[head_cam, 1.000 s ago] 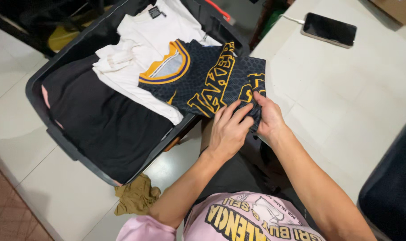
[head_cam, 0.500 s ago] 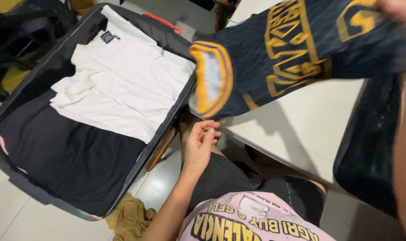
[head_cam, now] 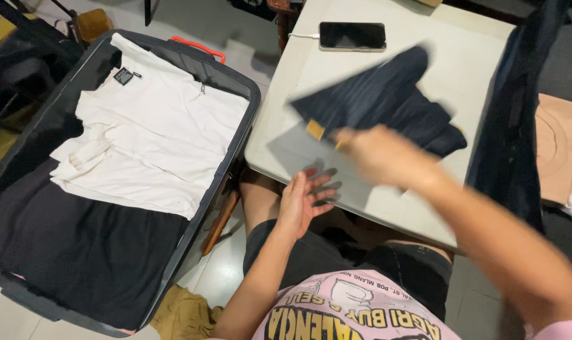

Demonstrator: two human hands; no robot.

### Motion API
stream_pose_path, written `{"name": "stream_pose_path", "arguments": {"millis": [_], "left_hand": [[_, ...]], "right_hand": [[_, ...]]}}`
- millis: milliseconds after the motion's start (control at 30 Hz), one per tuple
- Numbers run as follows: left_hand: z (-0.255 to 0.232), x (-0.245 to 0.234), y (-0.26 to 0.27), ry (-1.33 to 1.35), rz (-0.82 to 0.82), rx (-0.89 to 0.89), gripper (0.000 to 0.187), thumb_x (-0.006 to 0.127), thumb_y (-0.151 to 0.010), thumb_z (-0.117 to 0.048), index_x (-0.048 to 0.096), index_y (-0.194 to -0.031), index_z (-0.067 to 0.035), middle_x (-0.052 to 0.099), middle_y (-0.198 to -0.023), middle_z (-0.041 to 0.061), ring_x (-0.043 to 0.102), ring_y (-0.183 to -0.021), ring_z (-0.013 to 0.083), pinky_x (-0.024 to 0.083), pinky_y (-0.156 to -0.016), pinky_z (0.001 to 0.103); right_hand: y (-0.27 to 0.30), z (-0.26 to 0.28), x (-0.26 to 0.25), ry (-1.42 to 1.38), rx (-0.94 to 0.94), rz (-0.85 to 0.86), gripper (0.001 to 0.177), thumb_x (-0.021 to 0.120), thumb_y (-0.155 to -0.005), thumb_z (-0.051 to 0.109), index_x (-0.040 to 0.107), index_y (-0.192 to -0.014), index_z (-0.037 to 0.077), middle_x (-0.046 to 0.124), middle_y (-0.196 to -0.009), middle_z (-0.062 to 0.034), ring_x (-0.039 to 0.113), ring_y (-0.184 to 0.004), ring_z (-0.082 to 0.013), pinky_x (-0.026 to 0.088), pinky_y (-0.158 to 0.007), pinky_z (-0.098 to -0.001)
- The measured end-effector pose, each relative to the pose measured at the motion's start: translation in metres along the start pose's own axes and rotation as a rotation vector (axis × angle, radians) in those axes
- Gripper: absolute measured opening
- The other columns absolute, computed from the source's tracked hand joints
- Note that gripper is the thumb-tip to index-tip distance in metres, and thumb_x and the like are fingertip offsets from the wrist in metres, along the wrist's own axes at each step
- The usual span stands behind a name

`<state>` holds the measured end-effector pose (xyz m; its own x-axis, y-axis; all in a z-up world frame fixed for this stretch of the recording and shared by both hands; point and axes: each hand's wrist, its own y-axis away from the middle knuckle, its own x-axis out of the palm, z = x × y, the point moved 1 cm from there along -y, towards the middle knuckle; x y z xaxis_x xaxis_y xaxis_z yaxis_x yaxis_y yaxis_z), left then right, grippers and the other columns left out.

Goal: The person folds various garments including t-shirts, shorts, and pants on a white table and places them into an open suitcase. The person handles each item one at a time, folding them neatly before stacking them inside the suitcase.

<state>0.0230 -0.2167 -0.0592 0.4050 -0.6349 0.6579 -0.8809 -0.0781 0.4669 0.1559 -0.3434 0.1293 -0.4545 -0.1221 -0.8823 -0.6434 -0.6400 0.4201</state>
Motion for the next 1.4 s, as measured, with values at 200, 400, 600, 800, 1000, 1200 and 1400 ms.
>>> {"name": "stream_pose_path", "arguments": {"millis": [200,400,600,800,1000,1200,1400], "left_hand": [[0.021,-0.040,-0.012,0.125,-0.087,-0.010,0.071,0.030,-0.104,-0.071,0.055,-0.127,-0.009,0.062,-0.115,0.009,0.062,-0.096,0.0246,0.059,-0.081,0.052],[0.012,-0.035,-0.003,0.089,-0.101,0.042,0.079,0.024,-0.093,-0.077,0.053,-0.136,-0.017,0.062,-0.125,0.009,0.061,-0.110,0.0256,0.055,-0.079,0.045],[0.009,-0.036,0.014,0.311,-0.015,0.087,0.068,0.050,-0.100,-0.052,0.050,-0.145,-0.001,0.061,-0.142,0.012,0.060,-0.128,0.0275,0.054,-0.104,0.042],[0.008,-0.055,0.023,0.182,-0.265,0.185,0.035,0.060,-0.092,0.000,0.054,-0.125,0.008,0.065,-0.125,0.020,0.067,-0.111,0.0311,0.057,-0.097,0.047],[-0.016,-0.049,0.002,0.157,-0.243,0.242,0.036,0.055,-0.090,0.003,0.058,-0.126,0.004,0.066,-0.125,0.016,0.067,-0.110,0.0298,0.056,-0.097,0.045],[-0.051,-0.048,-0.007,0.160,-0.166,0.285,0.037,0.056,-0.093,-0.004,0.059,-0.129,0.001,0.067,-0.126,0.015,0.067,-0.111,0.0281,0.055,-0.099,0.042],[-0.022,-0.057,0.027,-0.149,-0.447,0.046,0.043,0.060,-0.095,-0.011,0.045,-0.135,-0.007,0.064,-0.119,0.014,0.066,-0.105,0.0316,0.058,-0.078,0.054]], "right_hand": [[0.007,0.036,0.105,-0.531,-0.167,0.005,0.038,0.056,-0.098,0.019,0.060,-0.133,0.008,0.074,-0.108,-0.0236,0.071,-0.102,-0.0394,0.057,-0.086,-0.0468],[0.020,0.032,0.115,-0.482,-0.113,-0.024,0.046,0.061,-0.096,0.029,0.056,-0.137,0.010,0.072,-0.104,-0.0248,0.070,-0.099,-0.0428,0.053,-0.084,-0.0503],[0.015,-0.015,0.143,-0.801,-0.378,-0.383,0.042,0.068,-0.098,0.017,0.060,-0.137,0.002,0.072,-0.128,-0.0157,0.070,-0.117,-0.0295,0.056,-0.094,-0.0450],[-0.011,-0.159,0.135,-1.324,0.528,-0.843,0.052,0.068,-0.091,0.006,0.045,-0.137,0.006,0.057,-0.134,-0.0158,0.064,-0.105,-0.0229,0.059,-0.075,-0.0422],[-0.049,-0.178,0.120,-1.682,0.618,-0.624,0.045,0.069,-0.090,0.002,0.048,-0.131,0.004,0.063,-0.125,-0.0156,0.066,-0.105,-0.0290,0.057,-0.080,-0.0542],[-0.027,-0.154,0.100,-1.622,0.395,-0.752,0.037,0.065,-0.092,-0.007,0.051,-0.126,0.001,0.069,-0.117,-0.0165,0.072,-0.099,-0.0290,0.059,-0.076,-0.0525],[0.007,-0.166,0.145,-1.570,0.571,-0.752,0.044,0.063,-0.092,-0.009,0.049,-0.133,0.001,0.066,-0.118,-0.0175,0.070,-0.095,-0.0267,0.057,-0.066,-0.0440]]}}
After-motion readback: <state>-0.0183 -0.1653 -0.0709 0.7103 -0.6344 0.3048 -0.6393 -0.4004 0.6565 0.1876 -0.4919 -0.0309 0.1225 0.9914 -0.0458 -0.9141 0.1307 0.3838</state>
